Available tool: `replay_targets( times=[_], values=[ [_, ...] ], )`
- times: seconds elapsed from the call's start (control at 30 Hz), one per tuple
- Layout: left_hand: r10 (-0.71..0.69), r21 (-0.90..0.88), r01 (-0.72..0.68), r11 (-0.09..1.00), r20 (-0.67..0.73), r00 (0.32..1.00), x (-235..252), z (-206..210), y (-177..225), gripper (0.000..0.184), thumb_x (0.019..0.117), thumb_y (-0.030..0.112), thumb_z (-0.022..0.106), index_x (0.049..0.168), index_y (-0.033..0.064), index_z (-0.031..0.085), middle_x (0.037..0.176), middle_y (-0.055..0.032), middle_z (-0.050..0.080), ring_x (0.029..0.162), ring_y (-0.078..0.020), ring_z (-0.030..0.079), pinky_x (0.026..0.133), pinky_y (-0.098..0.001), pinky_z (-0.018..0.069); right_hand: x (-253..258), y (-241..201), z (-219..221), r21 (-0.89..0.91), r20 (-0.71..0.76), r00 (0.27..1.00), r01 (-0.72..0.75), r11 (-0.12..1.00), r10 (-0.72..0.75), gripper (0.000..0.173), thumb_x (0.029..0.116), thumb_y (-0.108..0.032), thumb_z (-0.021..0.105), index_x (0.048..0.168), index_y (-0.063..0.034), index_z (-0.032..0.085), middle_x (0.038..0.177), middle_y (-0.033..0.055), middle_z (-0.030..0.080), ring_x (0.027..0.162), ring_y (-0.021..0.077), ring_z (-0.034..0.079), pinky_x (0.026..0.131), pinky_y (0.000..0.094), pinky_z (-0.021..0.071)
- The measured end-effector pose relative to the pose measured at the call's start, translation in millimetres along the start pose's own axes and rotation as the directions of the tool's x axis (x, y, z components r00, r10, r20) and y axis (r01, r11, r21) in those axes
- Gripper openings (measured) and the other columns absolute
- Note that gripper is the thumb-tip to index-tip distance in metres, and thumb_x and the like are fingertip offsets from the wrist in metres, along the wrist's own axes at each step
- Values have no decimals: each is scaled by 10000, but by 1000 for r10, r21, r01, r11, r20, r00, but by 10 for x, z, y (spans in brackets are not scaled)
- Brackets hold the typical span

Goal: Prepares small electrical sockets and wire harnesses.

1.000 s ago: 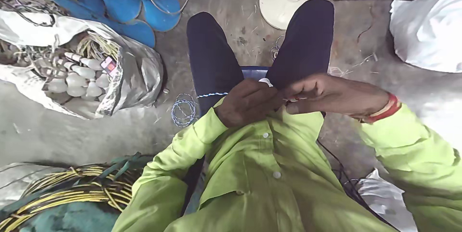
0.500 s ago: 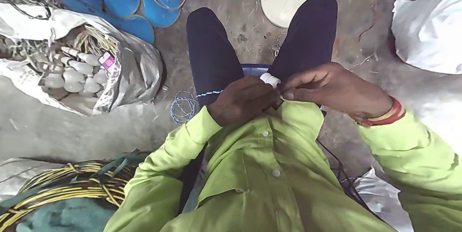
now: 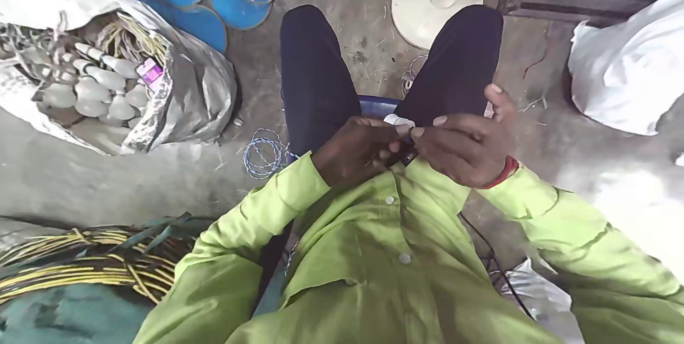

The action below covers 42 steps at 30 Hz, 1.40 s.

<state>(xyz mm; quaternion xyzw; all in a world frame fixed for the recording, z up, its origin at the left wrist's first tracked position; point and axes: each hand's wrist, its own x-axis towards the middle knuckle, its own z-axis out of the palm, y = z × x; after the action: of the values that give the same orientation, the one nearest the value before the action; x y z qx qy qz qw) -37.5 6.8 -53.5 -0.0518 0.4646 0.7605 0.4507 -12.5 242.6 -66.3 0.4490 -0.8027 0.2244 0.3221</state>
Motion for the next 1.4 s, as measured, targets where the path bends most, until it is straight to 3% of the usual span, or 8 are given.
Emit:
replay_targets(
  times=[0.13, 0.3, 0.57, 0.73, 0.97, 1.1, 1.27, 1.4],
  values=[
    [-7, -90, 6, 996, -5, 1000, 27, -3, 56, 253, 1050, 126, 542, 874, 21, 690, 687, -5, 634, 519, -28, 534, 463, -159, 443, 63, 39, -1, 197, -11, 963, -263, 945, 270, 82, 955, -113, 712, 1013, -62, 738, 1074, 99, 700, 1154, 260, 637, 1165, 588, 351],
    [82, 4, -82, 997, -56, 995, -2, -45, 74, 213, 1033, 106, 572, 934, -10, 721, 693, -11, 651, 533, -34, 537, 490, -169, 453, 70, 26, -237, 393, 26, 646, -708, 587, 763, 273, 1061, -180, 557, 1194, 23, 682, 1205, 65, 677, 1113, 129, 649, 940, 297, 558],
    [101, 79, -96, 992, -75, 992, 7, -139, 95, 233, 1035, 103, 554, 901, 22, 727, 693, 5, 653, 535, -17, 526, 487, -152, 434, -137, 43, -330, 126, 478, 636, -732, 669, 606, 437, 937, -301, 685, 1293, -47, 693, 1212, 101, 720, 1160, 246, 656, 1083, 492, 455],
    [163, 132, -149, 980, -109, 981, 15, -211, 121, 189, 1002, 94, 586, 878, 64, 726, 636, 62, 580, 493, 14, 445, 450, -142, 369, -52, 88, -501, 310, 416, 566, -824, 475, 711, 175, 913, -199, 742, 995, -49, 777, 980, 6, 739, 899, 30, 682, 829, 199, 574],
    [295, 343, -282, 896, 14, 955, -173, -203, 52, 82, 962, 77, 671, 1024, 91, 724, 696, 23, 603, 494, -7, 433, 438, -152, 364, 179, 122, -321, 253, 380, 628, -777, 577, 679, 721, 900, -469, 739, 1462, -60, 546, 1412, 114, 612, 1348, 251, 539, 1143, 448, 440],
    [333, 449, -295, 844, -6, 943, -225, -57, 59, 77, 944, 8, 678, 1006, 36, 714, 786, -3, 678, 628, -28, 582, 562, -175, 497, 243, 62, -114, 267, 351, 755, -648, 714, 554, 228, 969, -336, 686, 986, -148, 814, 1146, 81, 712, 1222, 298, 579, 1063, 514, 419],
    [488, 730, -374, 572, 65, 871, -105, -45, -51, 123, 831, 23, 725, 952, 2, 713, 913, -60, 711, 770, -101, 689, 689, -282, 620, 276, -134, -146, 381, 328, 765, -644, 663, 555, 236, 1000, -244, 625, 912, -76, 767, 1073, 75, 694, 1167, 235, 596, 1054, 444, 457],
    [473, 854, -241, 462, -8, 881, 7, -13, -192, 103, 848, 94, 737, 938, 46, 748, 923, -51, 729, 774, -91, 695, 692, -291, 612, 136, -297, -57, 486, 494, 524, -828, 278, 694, 221, 995, -241, 625, 934, -86, 770, 1069, -13, 704, 963, 22, 659, 818, 199, 583]
  ],
)
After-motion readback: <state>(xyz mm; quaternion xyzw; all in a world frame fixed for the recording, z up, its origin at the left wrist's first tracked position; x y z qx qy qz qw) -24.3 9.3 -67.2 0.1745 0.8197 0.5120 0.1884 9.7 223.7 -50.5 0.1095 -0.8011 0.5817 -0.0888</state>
